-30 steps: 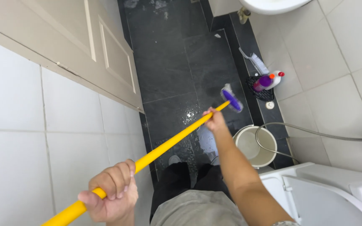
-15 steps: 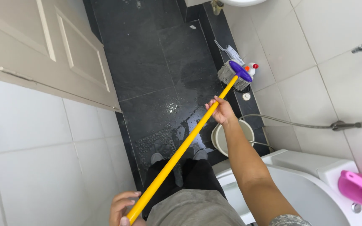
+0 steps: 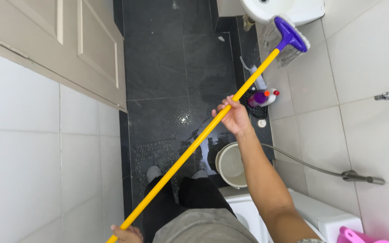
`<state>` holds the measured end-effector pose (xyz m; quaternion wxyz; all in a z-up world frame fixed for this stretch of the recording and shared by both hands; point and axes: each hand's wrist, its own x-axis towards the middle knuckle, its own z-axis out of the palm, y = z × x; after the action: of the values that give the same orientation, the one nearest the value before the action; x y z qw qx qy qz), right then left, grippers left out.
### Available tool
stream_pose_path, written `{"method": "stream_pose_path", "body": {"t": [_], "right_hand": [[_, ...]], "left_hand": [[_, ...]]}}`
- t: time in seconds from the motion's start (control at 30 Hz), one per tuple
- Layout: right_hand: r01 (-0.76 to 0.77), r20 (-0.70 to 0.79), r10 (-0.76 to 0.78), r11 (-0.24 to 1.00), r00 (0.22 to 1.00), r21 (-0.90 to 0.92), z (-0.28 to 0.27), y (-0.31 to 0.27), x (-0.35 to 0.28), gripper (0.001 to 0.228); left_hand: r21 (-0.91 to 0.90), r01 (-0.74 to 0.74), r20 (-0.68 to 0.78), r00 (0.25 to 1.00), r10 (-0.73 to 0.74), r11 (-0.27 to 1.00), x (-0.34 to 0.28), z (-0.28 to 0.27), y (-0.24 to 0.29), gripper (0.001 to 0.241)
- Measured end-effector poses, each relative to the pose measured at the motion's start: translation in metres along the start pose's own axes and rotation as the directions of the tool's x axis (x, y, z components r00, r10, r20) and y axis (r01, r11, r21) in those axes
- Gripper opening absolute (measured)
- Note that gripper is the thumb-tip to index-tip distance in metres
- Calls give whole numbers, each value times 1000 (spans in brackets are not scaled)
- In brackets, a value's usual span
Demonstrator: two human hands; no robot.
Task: The person mops a dark tiled bathroom floor using a yellow and purple mop. They then use a handheld shower head to rinse the mop head and spray water onto the floor to clean it. The person continues to mop the wet floor, moving around a white toilet and a bucket.
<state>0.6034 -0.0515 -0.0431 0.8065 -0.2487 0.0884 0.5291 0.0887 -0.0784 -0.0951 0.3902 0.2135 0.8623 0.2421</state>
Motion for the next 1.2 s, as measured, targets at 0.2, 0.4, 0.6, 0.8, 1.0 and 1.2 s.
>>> {"method": "stream_pose_path", "body": {"t": [0.2,0.4,0.6,0.8,1.0,1.2], "right_hand": [[-45,-73,29,971,997,-235,45,-3,5,17],[128,-66,-156,941,986,-314,30,-19,55,26],[194,-27,-233,865,972,-462,24,-50,69,28],[424,65,-438,807,897,-412,11,-78,139,36],[430,-59,-510,777,858,-460,18,-70,170,43],[290,-221,-420,844,880,-451,55,-40,161,27]], "left_hand": [[194,53,249,963,-101,980,96,100,-40,62],[709,-553,560,818,128,438,-39,229,80,87],[464,-881,786,455,418,86,-144,255,122,48],[92,-990,834,134,535,105,-137,251,141,64],[237,-923,665,381,643,302,-137,267,237,70],[145,-989,875,133,466,11,-11,352,219,51]]}}
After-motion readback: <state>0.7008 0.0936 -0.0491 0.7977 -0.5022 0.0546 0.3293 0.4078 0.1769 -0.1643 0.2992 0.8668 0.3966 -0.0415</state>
